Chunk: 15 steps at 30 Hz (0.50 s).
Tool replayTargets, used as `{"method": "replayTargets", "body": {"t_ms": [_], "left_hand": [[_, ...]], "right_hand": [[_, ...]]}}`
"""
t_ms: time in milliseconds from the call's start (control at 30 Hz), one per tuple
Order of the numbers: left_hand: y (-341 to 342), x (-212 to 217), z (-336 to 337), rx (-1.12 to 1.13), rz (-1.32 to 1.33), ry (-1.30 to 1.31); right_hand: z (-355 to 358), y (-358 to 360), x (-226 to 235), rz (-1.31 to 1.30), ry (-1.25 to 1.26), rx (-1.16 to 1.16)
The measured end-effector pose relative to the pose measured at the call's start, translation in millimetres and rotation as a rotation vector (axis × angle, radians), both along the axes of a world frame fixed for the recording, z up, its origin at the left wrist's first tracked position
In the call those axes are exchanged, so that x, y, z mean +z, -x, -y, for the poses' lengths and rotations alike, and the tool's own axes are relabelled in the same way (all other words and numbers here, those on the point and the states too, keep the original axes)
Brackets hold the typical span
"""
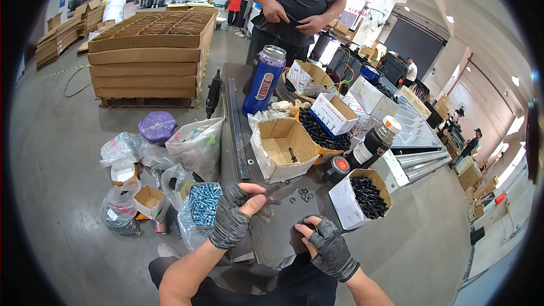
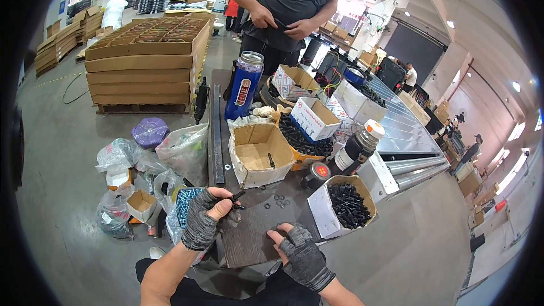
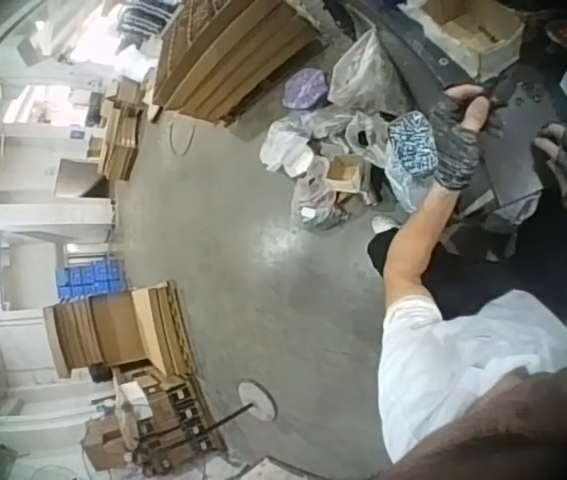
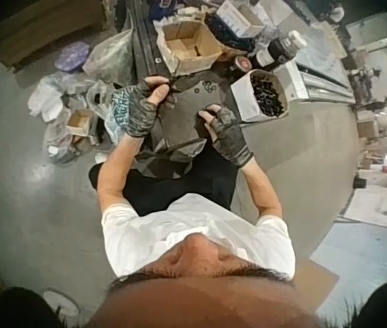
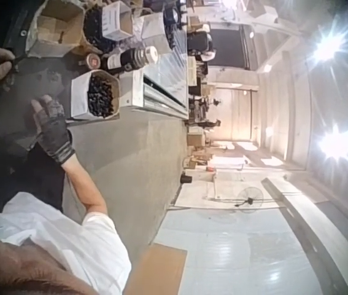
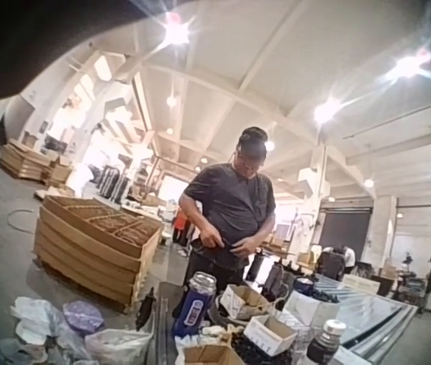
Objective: Assembling small mechanical components like bolts and washers and handling treadmill parts on a factory floor.
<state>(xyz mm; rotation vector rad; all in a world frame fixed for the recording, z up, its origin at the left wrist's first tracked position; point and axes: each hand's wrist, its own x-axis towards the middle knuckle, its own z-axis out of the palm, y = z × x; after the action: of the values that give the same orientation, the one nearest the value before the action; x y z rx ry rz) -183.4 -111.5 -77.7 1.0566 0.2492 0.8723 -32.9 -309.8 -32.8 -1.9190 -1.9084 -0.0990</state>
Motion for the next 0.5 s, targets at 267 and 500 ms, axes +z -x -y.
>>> {"method": "replayTargets", "body": {"t_ms": [267,500], "left_hand": [[1,2,2,0.002,-0.012,0.029],[-1,1,2,-0.001,-0.009,0.023]], "right_hand": [[10,11,7,0.076,0.069,-0.044],[33,11,-38,0.164,-0.079,-0.052]]}}
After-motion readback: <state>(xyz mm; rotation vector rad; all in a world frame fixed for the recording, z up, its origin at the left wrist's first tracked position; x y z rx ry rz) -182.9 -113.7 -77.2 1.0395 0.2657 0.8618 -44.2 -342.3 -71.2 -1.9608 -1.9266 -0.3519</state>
